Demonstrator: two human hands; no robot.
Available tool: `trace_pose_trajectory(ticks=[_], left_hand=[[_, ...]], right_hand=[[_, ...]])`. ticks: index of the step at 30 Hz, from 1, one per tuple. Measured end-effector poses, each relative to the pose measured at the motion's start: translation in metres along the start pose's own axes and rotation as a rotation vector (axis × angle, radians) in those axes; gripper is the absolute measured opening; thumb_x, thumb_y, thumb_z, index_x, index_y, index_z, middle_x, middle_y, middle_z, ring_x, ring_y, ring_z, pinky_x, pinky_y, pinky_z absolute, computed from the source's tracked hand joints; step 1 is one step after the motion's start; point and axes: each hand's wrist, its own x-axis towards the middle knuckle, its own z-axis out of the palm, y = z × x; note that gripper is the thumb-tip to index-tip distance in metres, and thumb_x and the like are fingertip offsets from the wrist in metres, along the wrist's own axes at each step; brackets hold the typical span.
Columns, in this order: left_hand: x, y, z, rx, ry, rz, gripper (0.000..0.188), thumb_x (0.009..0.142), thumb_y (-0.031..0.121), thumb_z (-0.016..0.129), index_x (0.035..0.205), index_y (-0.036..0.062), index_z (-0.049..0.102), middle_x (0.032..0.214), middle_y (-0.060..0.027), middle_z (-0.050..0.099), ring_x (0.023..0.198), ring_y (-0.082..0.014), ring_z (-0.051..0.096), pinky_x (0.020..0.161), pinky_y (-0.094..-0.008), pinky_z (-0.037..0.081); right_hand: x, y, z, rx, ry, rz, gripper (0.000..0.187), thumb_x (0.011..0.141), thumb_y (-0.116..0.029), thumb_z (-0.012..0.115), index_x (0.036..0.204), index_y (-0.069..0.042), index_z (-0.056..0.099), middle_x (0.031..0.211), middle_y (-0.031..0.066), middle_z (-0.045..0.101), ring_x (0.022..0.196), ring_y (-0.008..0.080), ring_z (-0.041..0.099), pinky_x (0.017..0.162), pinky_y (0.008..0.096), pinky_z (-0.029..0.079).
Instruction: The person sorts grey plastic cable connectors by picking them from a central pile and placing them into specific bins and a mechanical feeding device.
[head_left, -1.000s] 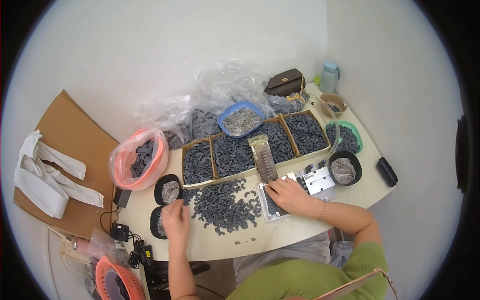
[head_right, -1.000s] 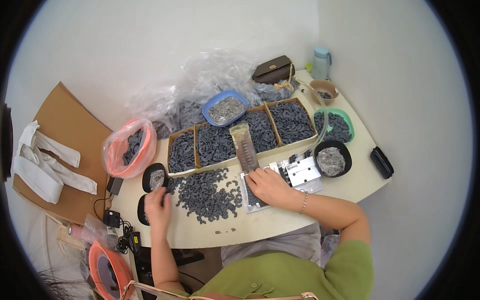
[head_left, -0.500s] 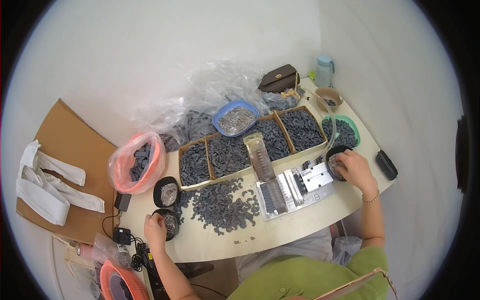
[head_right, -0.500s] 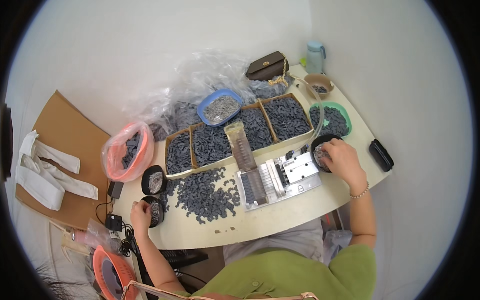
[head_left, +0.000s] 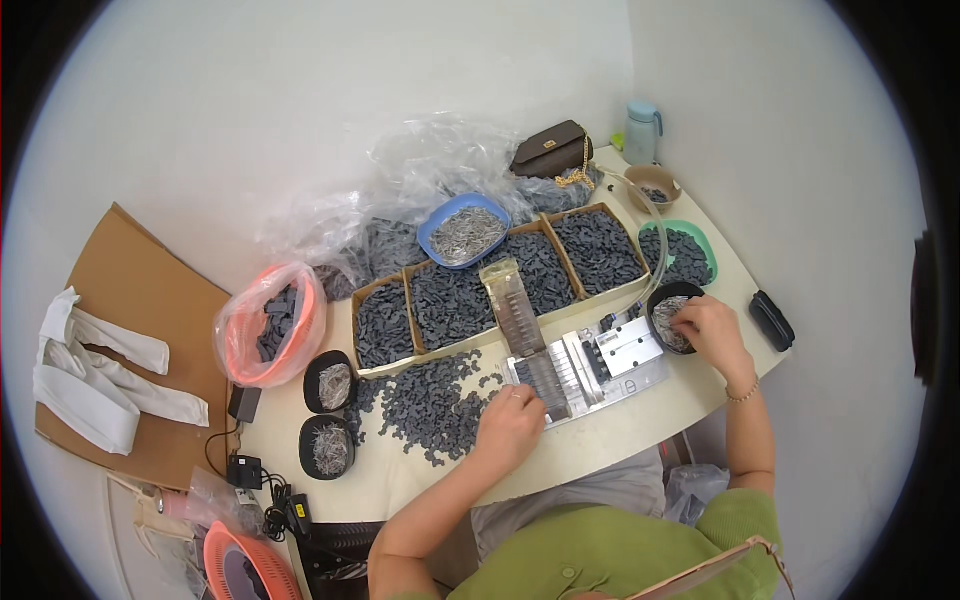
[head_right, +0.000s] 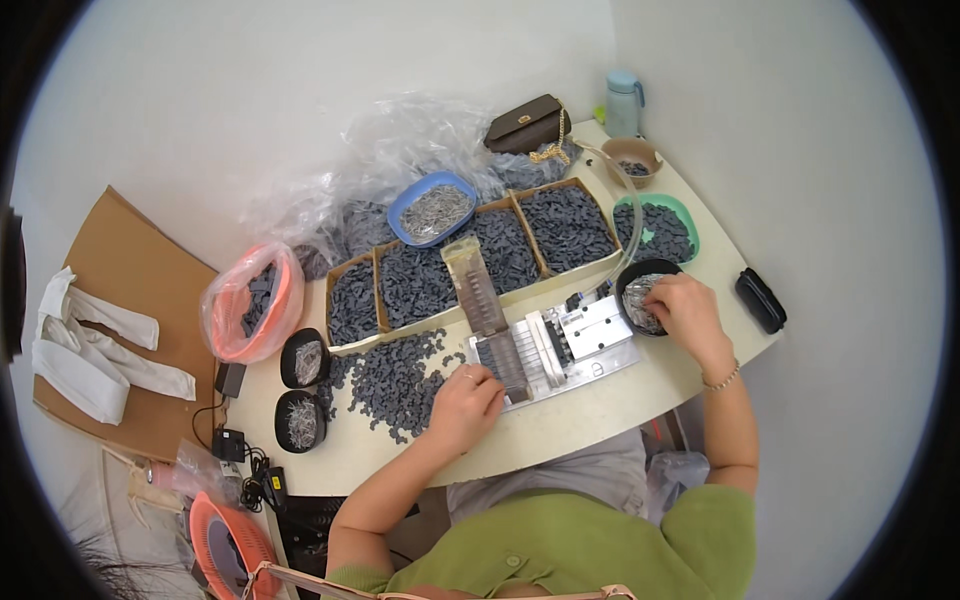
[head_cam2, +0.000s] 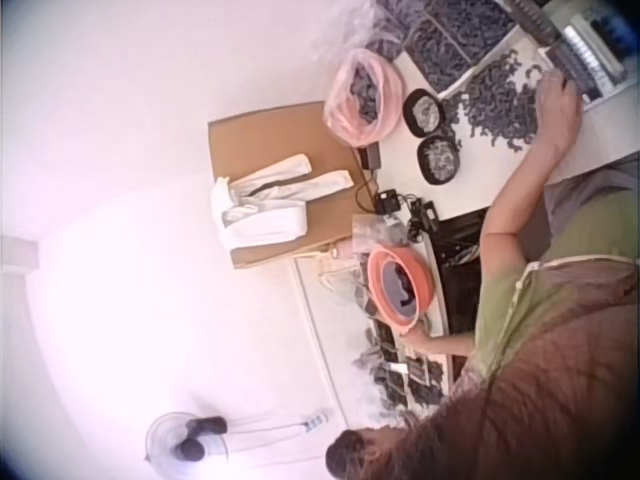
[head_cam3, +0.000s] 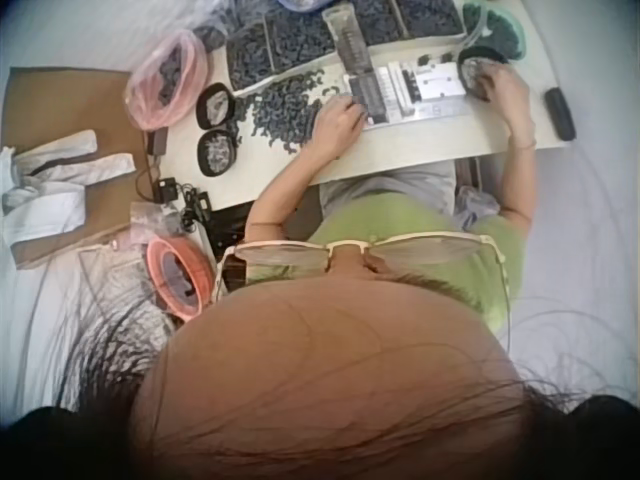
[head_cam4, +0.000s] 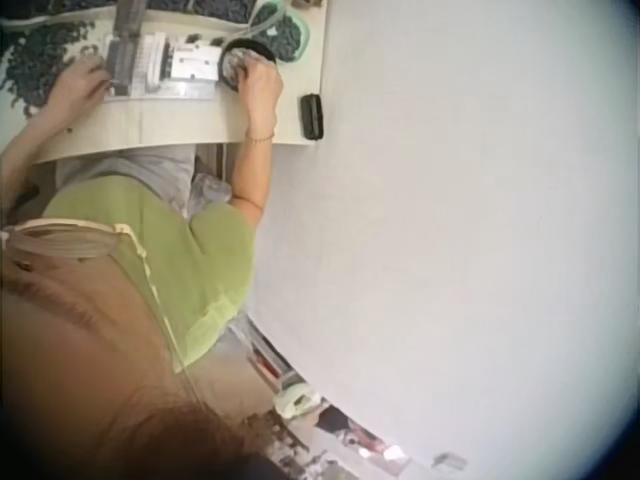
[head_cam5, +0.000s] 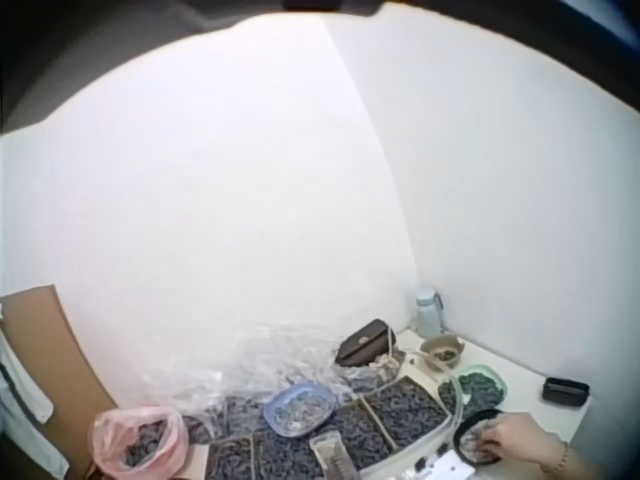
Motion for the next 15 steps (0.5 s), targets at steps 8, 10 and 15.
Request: trace_pose_trajectory(ticks=[8,10,15], left_hand=[[-0.011,0.017,0.004,0.103,-0.038,0.058,0.026,0.076,0.013,0.069,0.099,0.0008,0.066,0.106,-0.0128,0.060,0.098,-0.0292,0.057,0.082,-0.0395,0.048],[-0.017,0.018,0.005,0.137,-0.048,0.077,0.039,0.078,0.019,0.069,0.111,-0.0004,0.062,0.117,-0.0167,0.057,0.109,-0.0320,0.054,0.090,-0.0427,0.045],[-0.021,0.004,0.003,0.177,-0.139,-0.040,0.068,0.080,0.038,0.068,0.130,-0.0041,0.049,0.138,-0.0222,0.045,0.131,-0.0369,0.040,0.106,-0.0492,0.032]], right_hand=[[0.003,-0.046,0.007,0.257,0.140,-0.153,0.015,0.078,-0.004,0.062,0.093,-0.005,0.062,0.083,0.0100,0.061,0.081,0.0302,0.061,0.070,0.0379,0.050],[0.005,-0.069,0.018,0.315,-0.005,-0.341,0.018,0.074,-0.002,0.063,0.092,-0.004,0.062,0.085,0.0102,0.060,0.081,0.0295,0.060,0.070,0.0375,0.051],[0.000,-0.117,0.065,0.265,-0.072,-0.657,0.018,0.073,-0.010,0.059,0.090,-0.005,0.062,0.089,0.0077,0.060,0.082,0.0232,0.060,0.071,0.0334,0.049]])
